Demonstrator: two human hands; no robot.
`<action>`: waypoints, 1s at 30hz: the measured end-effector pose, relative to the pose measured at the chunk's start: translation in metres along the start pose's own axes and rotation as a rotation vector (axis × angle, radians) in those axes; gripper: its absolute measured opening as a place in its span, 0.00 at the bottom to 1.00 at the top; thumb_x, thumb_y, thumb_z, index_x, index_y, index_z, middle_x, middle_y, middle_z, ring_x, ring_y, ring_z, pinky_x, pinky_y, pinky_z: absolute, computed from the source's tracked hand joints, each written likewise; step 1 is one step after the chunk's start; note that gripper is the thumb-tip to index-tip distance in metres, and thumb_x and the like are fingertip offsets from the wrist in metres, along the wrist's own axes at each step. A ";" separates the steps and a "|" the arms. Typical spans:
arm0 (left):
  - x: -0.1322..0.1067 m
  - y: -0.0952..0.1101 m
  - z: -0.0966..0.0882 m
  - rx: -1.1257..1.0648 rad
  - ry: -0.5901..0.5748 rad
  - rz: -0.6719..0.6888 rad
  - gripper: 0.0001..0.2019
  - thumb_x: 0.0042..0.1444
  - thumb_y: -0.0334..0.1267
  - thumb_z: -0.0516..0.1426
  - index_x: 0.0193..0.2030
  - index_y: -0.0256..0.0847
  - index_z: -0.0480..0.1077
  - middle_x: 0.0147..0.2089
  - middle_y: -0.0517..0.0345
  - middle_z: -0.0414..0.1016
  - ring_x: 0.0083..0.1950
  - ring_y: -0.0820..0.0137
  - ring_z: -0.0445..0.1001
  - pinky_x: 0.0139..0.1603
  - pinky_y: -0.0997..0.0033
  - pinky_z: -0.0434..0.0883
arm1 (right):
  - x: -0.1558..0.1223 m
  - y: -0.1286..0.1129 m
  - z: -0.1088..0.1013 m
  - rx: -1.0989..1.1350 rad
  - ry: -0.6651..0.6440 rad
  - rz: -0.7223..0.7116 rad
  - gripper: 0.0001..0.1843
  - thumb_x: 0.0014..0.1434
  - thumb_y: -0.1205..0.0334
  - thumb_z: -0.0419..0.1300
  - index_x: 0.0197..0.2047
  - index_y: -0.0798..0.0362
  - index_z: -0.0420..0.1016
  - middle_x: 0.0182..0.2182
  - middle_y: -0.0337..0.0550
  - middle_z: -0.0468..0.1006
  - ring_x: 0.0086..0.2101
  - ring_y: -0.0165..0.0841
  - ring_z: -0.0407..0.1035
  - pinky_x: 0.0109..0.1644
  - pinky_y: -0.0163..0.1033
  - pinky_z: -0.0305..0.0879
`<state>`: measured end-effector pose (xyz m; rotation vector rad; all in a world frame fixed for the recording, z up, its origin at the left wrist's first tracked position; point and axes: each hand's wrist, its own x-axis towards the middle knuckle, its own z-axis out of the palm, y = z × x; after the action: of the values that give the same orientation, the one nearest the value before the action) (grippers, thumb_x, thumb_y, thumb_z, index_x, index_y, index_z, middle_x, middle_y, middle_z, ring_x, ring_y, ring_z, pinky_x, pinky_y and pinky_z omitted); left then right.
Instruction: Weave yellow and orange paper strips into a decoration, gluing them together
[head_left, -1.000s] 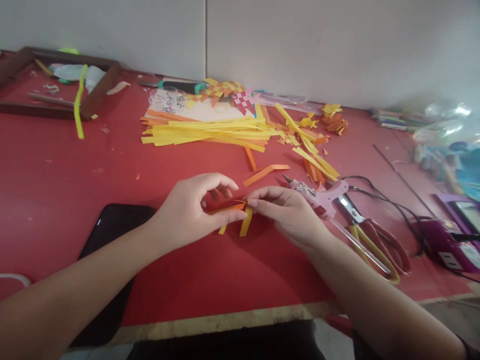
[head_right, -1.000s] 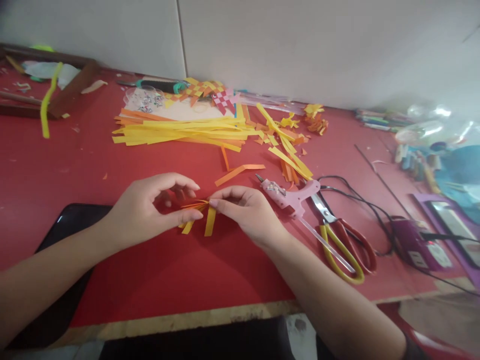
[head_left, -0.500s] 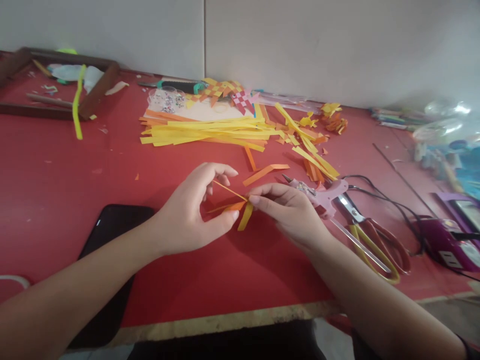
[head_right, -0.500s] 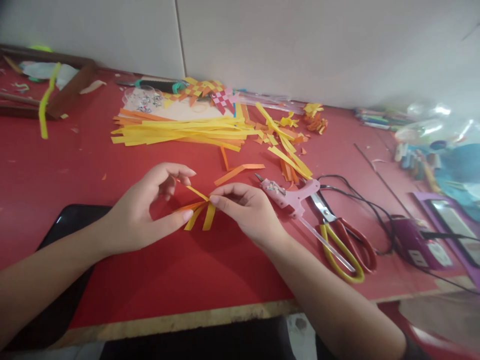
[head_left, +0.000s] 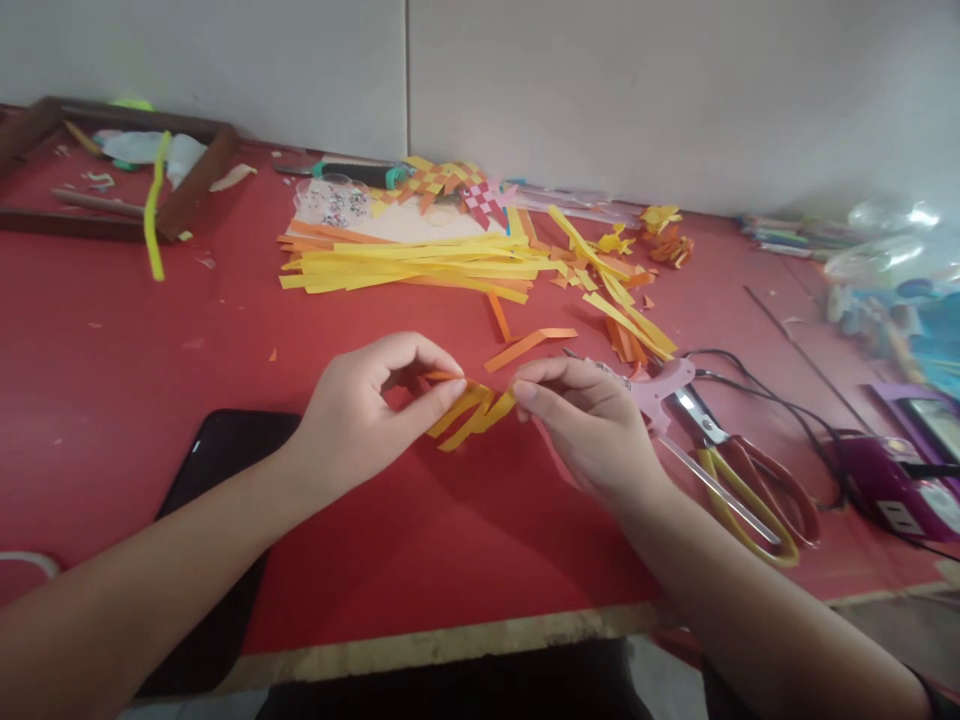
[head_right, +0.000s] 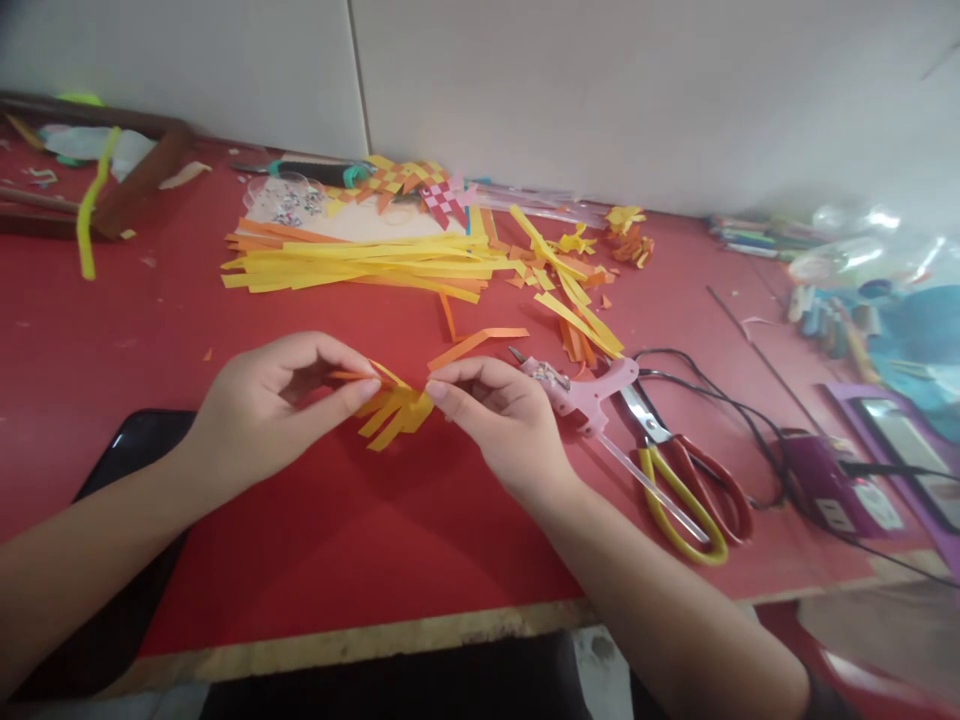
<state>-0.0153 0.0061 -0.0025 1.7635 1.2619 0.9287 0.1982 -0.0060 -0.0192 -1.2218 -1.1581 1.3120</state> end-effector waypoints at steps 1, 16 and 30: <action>0.001 -0.001 0.000 -0.063 0.022 -0.046 0.08 0.59 0.43 0.61 0.40 0.43 0.72 0.41 0.58 0.78 0.41 0.68 0.77 0.41 0.72 0.72 | -0.001 -0.001 0.000 0.027 0.006 -0.025 0.07 0.52 0.58 0.71 0.32 0.48 0.79 0.30 0.37 0.80 0.30 0.28 0.72 0.39 0.38 0.72; 0.008 -0.014 0.003 -0.591 -0.047 -0.356 0.12 0.50 0.38 0.68 0.35 0.41 0.70 0.36 0.64 0.74 0.37 0.73 0.76 0.44 0.70 0.72 | -0.007 -0.001 -0.003 -0.376 0.170 -0.384 0.12 0.59 0.64 0.66 0.47 0.45 0.79 0.30 0.36 0.80 0.29 0.28 0.74 0.34 0.36 0.76; 0.009 -0.012 0.000 -0.421 -0.155 -0.404 0.18 0.58 0.46 0.63 0.52 0.41 0.75 0.45 0.54 0.81 0.44 0.68 0.77 0.54 0.63 0.72 | -0.020 -0.009 0.010 -0.351 0.098 -0.451 0.07 0.56 0.70 0.66 0.36 0.51 0.73 0.30 0.37 0.78 0.29 0.27 0.76 0.34 0.32 0.76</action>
<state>-0.0177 0.0177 -0.0115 1.1744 1.1625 0.7401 0.1893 -0.0256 -0.0080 -1.1621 -1.5276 0.7252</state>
